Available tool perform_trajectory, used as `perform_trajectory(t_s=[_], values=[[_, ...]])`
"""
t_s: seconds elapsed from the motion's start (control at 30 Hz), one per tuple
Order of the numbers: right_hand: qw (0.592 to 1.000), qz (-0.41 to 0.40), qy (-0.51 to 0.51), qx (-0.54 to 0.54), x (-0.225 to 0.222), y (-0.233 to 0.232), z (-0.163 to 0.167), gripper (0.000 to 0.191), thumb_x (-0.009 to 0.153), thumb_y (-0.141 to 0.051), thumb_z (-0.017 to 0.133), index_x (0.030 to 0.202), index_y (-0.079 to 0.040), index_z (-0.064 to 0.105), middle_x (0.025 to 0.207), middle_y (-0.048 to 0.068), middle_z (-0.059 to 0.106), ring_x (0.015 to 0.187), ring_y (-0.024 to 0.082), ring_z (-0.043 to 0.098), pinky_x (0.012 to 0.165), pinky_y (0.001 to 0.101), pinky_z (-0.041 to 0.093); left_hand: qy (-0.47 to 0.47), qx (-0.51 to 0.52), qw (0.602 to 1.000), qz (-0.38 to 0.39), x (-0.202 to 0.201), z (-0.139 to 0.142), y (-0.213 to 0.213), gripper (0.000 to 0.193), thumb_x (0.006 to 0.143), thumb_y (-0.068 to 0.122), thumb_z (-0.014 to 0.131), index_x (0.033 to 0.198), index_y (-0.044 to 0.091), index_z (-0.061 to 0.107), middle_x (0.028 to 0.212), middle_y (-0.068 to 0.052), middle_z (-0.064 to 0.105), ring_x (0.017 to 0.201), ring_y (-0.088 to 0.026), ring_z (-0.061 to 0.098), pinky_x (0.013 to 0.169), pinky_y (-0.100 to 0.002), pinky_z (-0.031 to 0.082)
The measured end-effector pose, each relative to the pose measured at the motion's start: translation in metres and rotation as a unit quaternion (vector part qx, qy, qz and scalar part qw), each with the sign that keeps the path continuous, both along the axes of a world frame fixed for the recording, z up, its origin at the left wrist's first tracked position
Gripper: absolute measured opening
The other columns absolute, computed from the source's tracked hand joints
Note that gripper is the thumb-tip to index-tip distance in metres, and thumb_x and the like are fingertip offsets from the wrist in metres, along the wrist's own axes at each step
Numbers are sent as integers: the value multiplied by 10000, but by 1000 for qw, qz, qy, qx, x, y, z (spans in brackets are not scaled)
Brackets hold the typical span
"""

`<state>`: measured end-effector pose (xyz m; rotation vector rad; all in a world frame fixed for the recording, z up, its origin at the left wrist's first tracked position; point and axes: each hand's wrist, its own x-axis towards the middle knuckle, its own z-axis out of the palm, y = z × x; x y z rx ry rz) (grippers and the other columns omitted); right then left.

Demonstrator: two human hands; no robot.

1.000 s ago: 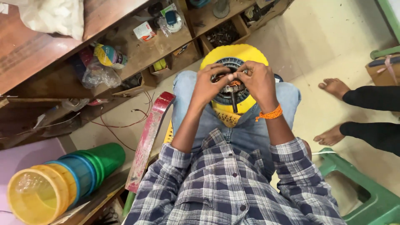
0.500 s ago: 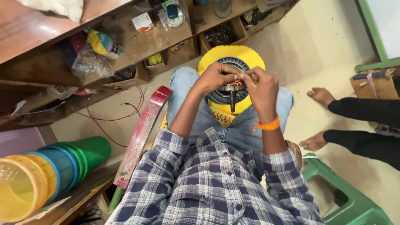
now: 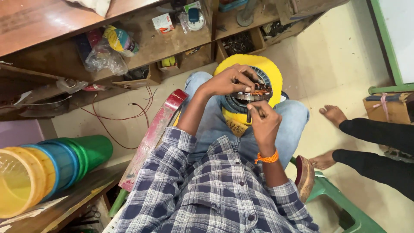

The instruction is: The person sits on a stool and works on a small electrical component, likely a motor stator, resting on a yellow container. They use their hands to adjust and arrange copper windings within the component throughout the clip.

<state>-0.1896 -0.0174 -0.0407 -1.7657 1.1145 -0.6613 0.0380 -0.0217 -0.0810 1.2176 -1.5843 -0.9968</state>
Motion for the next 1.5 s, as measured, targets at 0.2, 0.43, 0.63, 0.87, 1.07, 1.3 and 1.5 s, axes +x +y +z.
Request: perform_trajectory(t_s=[0.2,0.43,0.63,0.87,1.07,1.3,1.5], values=[[977,-38,-150,148,-15,0,-64,67,952,-31,734,914,-2,687,729,-73,574,646,2,447,564,216,330,-43,-81,994,61,-9,13,15,154,893,246,793,972,114,794,1500,-97,545,1429,-341,440,1208,-470,318],[999,-38,-30,-3,-51,-33,-32,49,929,-36,774,967,-14,753,674,-30,547,603,25,414,539,231,310,-150,-102,936,301,-69,36,53,369,778,318,865,1047,117,711,1435,-122,550,1349,-366,461,1139,-493,366],[977,54,31,-202,-33,-56,2,55,946,-9,801,977,-2,756,720,98,632,614,115,547,584,280,413,-195,-121,894,386,-94,22,54,413,819,289,875,1128,96,680,1238,-63,628,1172,-308,560,1029,-451,449],[975,138,3,-175,-7,-75,20,91,934,-42,801,1009,-10,761,823,109,712,628,121,588,581,286,442,-216,-112,886,395,-97,24,56,433,827,284,850,1158,74,666,1173,-78,641,1084,-303,595,939,-433,466],[975,171,89,-109,11,-99,28,100,877,-92,825,928,-28,766,563,49,471,506,107,380,491,322,347,-178,-7,904,388,-92,46,42,347,821,402,841,950,114,697,1003,-36,657,995,-274,604,885,-419,477],[972,149,112,-142,16,-100,25,146,850,-128,843,921,-35,756,546,52,416,485,124,392,481,337,359,-109,100,914,377,-79,28,9,214,745,325,772,892,179,827,992,-24,714,958,-313,600,764,-449,443],[976,137,97,-136,14,-94,27,128,860,-114,823,923,-31,749,545,60,434,485,141,400,488,345,367,66,190,950,241,-57,14,3,284,792,379,745,977,175,813,929,-32,807,904,-207,791,824,-343,583]])
